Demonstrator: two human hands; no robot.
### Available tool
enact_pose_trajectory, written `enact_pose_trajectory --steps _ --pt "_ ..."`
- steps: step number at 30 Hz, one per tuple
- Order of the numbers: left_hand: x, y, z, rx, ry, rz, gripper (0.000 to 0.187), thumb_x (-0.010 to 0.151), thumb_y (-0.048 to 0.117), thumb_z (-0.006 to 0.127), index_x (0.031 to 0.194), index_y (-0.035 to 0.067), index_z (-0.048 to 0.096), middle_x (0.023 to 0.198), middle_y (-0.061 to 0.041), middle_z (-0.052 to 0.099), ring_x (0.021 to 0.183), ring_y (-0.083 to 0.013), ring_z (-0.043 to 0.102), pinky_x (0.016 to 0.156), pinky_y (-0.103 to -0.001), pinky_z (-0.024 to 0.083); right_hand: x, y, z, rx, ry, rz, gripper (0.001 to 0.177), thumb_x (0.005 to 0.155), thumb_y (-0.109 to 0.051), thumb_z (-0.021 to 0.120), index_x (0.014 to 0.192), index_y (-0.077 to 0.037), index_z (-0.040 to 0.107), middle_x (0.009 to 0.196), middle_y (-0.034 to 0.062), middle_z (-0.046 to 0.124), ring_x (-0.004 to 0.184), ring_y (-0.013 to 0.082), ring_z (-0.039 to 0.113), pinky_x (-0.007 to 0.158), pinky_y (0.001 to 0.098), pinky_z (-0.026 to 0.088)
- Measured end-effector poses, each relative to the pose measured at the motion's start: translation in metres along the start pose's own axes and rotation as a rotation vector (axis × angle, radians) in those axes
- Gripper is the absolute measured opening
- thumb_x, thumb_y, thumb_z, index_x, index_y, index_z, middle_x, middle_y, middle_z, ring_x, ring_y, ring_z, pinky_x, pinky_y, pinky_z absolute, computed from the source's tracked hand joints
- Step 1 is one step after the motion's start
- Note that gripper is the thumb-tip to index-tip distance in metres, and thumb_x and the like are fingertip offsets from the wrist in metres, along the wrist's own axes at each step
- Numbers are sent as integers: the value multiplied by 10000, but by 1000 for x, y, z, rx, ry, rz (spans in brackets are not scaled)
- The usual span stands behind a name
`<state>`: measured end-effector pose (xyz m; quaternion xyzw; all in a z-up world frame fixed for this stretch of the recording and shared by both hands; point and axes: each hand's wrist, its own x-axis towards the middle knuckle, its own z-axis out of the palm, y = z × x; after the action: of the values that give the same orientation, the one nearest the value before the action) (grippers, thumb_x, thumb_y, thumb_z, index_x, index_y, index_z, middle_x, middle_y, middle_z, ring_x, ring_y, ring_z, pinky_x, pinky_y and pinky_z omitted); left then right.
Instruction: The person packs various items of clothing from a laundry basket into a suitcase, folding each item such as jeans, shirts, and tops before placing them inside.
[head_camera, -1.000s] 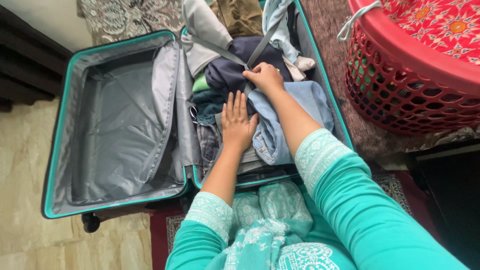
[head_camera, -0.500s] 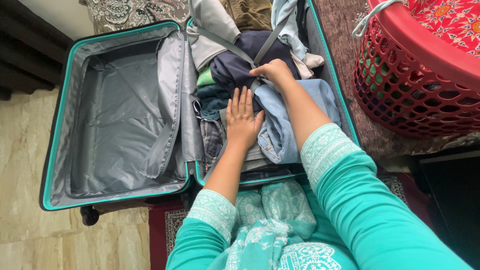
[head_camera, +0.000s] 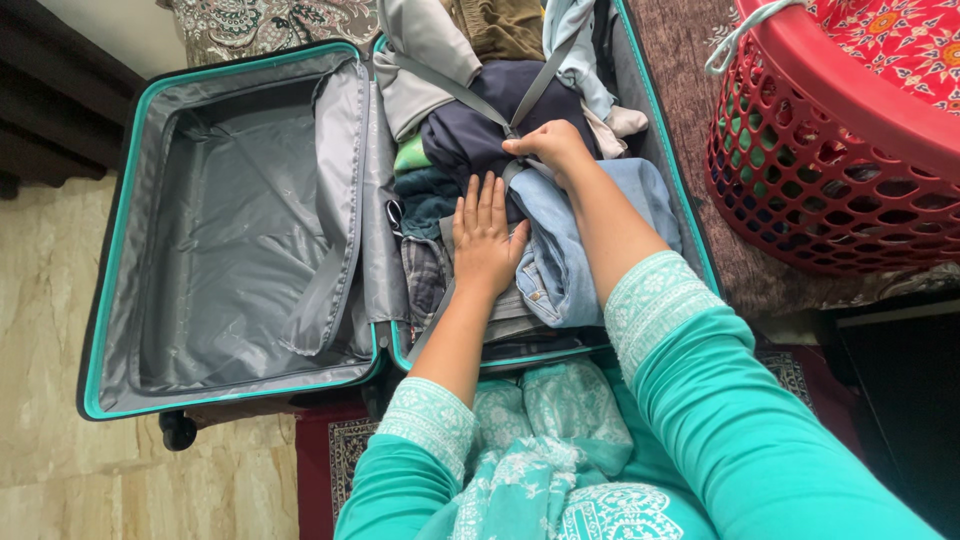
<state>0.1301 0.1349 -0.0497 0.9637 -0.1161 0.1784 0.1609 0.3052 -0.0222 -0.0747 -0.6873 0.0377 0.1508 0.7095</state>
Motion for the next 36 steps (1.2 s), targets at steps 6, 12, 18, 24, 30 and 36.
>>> enact_pose_trajectory --steps 6,12,18,24,30,36 --pt "1 0 -1 -7 -13 -8 783 984 472 567 1600 65 306 1681 -85 290 1586 -278 177 1284 -478 141 -19 -7 5 -13 53 -50 279 683 -180 936 765 -5 734 774 100 763 660 135 701 626 249 543" --pt "-1 0 -1 0 -24 -11 784 983 475 556 1603 69 300 1686 -80 278 1587 -273 165 1285 -474 130 -35 -16 12 -191 173 -70 379 640 -309 962 753 -51 708 746 50 745 632 103 663 604 241 516" --pt "-1 0 0 7 -23 -7 780 990 482 542 1605 68 296 1687 -78 274 1587 -271 163 1286 -471 125 -52 -28 14 -352 245 -74 434 651 -427 948 738 -80 702 697 5 707 591 84 615 573 237 472" --pt "-2 -1 -1 -13 -12 0 784 984 479 557 1604 73 300 1682 -73 288 1585 -265 174 1285 -466 128 -73 -32 19 -296 252 -283 394 676 -367 940 736 -81 676 678 -6 680 604 80 606 572 245 471" --pt "-2 0 -18 -234 67 -3 650 892 393 693 1433 92 494 1570 -76 443 1535 -296 273 1236 -489 204 -137 -40 21 -458 292 -854 329 719 -186 927 799 -52 638 810 59 647 751 170 614 688 312 483" --pt "-34 20 -77 -513 107 45 148 864 178 749 1000 119 735 1140 -69 736 1206 -308 642 996 -414 513 -233 -53 6 -394 189 -991 333 745 -167 919 837 -70 614 798 36 658 746 166 617 717 311 499"
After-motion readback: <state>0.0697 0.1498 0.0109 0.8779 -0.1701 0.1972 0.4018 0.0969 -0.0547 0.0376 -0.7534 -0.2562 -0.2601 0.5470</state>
